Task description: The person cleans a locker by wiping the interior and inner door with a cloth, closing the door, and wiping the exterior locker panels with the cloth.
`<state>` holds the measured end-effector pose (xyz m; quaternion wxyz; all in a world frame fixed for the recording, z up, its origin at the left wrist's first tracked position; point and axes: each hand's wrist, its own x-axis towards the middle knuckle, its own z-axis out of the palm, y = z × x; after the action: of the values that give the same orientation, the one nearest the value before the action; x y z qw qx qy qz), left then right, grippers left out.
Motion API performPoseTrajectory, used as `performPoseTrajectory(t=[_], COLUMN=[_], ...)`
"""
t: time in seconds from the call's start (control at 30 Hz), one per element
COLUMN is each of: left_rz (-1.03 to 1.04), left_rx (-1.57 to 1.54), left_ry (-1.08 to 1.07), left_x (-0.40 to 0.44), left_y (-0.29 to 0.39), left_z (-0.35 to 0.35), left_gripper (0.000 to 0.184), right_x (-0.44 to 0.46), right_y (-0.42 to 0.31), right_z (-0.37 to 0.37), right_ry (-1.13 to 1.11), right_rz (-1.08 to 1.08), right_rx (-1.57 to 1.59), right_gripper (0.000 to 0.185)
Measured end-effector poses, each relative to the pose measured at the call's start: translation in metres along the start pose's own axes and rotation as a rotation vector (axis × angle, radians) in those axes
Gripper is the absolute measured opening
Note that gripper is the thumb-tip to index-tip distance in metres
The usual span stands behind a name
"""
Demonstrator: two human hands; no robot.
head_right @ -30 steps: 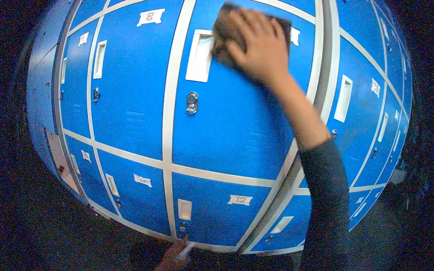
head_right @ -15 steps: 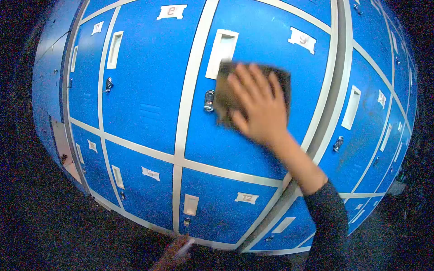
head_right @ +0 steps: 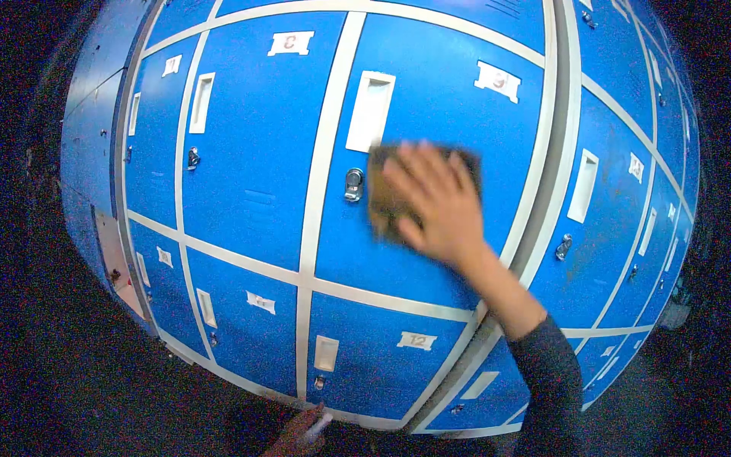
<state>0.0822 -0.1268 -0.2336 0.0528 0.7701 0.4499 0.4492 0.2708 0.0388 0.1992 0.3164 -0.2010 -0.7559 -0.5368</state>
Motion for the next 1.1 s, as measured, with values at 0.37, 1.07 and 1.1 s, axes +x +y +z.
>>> performPoseTrajectory(t=[0.37, 1.07, 1.1], left_rz=[0.049, -0.006, 0.032], left_rx=[-0.092, 0.029, 0.033], left_ry=[0.111, 0.001, 0.040], left_x=[0.004, -0.004, -0.004], left_y=[-0.008, -0.002, -0.003], left_z=[0.001, 0.006, 0.008], left_gripper=[0.060, 0.058, 0.059], right_x=[0.182, -0.104, -0.118], right_y=[0.074, -0.081, -0.086], right_z=[0.004, 0.025, 0.030], right_ry=[0.399, -0.259, -0.271], right_rz=[0.186, -0.304, -0.374], right_rx=[-0.150, 0.132, 0.146], right_gripper=[0.059, 0.077, 0.079])
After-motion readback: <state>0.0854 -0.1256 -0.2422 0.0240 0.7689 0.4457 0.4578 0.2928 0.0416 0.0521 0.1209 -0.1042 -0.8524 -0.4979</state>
